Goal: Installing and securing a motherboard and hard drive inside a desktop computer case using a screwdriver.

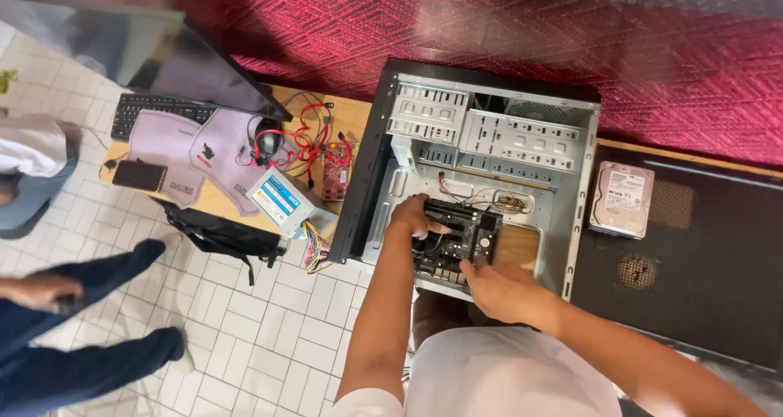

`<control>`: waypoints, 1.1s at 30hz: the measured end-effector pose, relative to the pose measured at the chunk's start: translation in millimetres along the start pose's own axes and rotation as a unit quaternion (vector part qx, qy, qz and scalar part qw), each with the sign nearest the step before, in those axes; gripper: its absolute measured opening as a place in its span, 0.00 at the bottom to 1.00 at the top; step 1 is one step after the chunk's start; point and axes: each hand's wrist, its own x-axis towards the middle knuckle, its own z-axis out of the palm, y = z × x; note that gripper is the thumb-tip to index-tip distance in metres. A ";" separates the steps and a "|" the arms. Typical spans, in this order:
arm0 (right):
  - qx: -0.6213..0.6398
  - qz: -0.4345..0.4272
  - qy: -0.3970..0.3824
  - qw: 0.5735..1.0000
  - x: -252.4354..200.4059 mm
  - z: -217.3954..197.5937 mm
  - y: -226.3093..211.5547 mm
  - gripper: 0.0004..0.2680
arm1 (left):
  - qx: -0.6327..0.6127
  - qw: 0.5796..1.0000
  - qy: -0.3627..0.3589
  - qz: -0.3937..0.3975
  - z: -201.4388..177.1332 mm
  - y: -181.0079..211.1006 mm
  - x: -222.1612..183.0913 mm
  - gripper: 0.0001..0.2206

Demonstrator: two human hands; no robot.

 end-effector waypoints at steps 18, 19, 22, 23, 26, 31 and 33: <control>-0.028 0.032 0.068 0.997 24.1 29.0 28.8 0.21 | 0.005 1.000 -0.005 -0.001 1.9 -2.4 -0.9 0.49; -0.028 0.034 0.069 0.997 17.2 26.4 19.3 0.21 | 0.006 1.000 -0.006 0.001 1.0 -2.8 0.0 0.49; -0.042 0.020 0.031 0.998 8.8 23.3 9.2 0.19 | 0.002 1.000 -0.002 0.006 1.0 -2.2 2.3 0.49; -0.049 0.016 0.048 0.998 15.1 24.2 18.4 0.19 | 0.008 1.000 0.000 0.003 2.2 -3.0 1.3 0.48; -0.053 0.025 0.073 0.996 25.3 24.1 34.0 0.19 | 0.009 1.000 0.003 0.001 2.8 0.0 -5.7 0.48; -0.078 -0.019 0.062 0.995 8.8 28.1 14.0 0.17 | 0.016 1.000 -0.002 0.007 0.0 0.4 -3.3 0.48; -0.040 -0.017 0.029 0.999 16.6 29.2 26.4 0.17 | 0.015 1.000 -0.001 0.004 -0.1 -2.4 -1.7 0.48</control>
